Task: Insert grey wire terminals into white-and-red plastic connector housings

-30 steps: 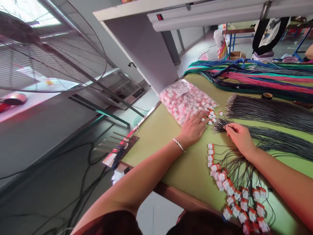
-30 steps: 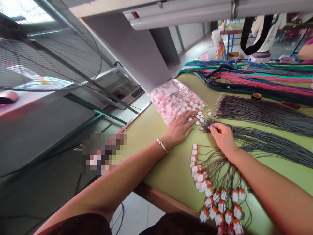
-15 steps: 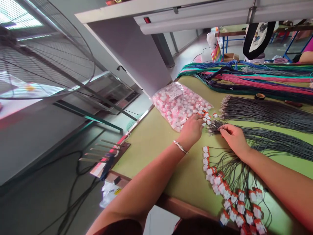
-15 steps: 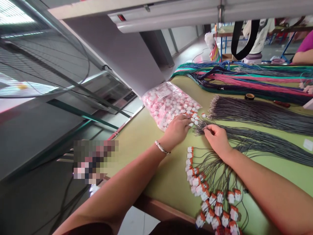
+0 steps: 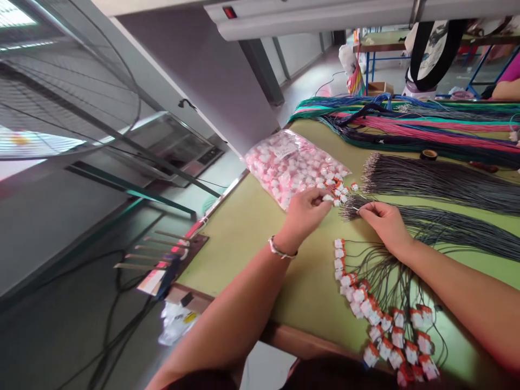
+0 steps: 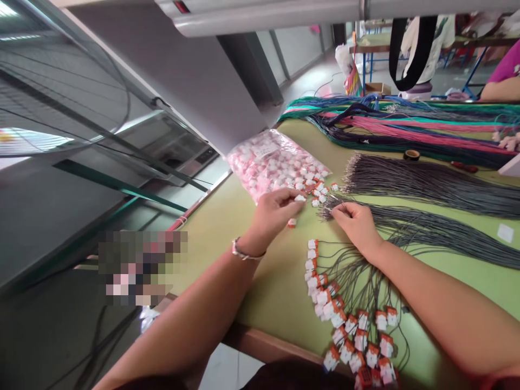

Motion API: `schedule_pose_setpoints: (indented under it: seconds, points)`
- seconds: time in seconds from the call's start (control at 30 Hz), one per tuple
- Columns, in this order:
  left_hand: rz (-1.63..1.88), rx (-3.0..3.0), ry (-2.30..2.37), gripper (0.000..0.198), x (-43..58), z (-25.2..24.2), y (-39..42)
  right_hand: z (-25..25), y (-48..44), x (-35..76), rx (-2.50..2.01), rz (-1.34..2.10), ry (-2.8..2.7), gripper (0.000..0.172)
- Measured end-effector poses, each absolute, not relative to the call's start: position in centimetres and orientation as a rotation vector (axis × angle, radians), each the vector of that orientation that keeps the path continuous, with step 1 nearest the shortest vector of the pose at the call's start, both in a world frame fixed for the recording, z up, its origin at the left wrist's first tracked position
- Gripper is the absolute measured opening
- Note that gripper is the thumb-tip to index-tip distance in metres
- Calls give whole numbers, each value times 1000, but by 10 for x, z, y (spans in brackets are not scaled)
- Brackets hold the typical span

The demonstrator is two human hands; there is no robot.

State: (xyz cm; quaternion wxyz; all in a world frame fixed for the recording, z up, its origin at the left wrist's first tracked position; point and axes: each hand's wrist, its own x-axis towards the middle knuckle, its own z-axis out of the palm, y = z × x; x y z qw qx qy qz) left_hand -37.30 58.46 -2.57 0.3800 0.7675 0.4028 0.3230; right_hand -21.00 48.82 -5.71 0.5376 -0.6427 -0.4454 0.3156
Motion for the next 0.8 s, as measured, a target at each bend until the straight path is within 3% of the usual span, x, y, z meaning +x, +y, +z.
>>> schedule_pose_setpoints:
  seconds: [0.1,0.23,0.8]
  points:
    - [614,1357,830,18,-371,-24,573,-57,488,-210,-1530,762,-1033,24]
    - [521,1005,677,16,-358,-34,564,-50,484,-213,-1560,733,-1074,21]
    - [473,885,595,21,-361,-44,569,-48,480,-217,-1590,657,-1203,19]
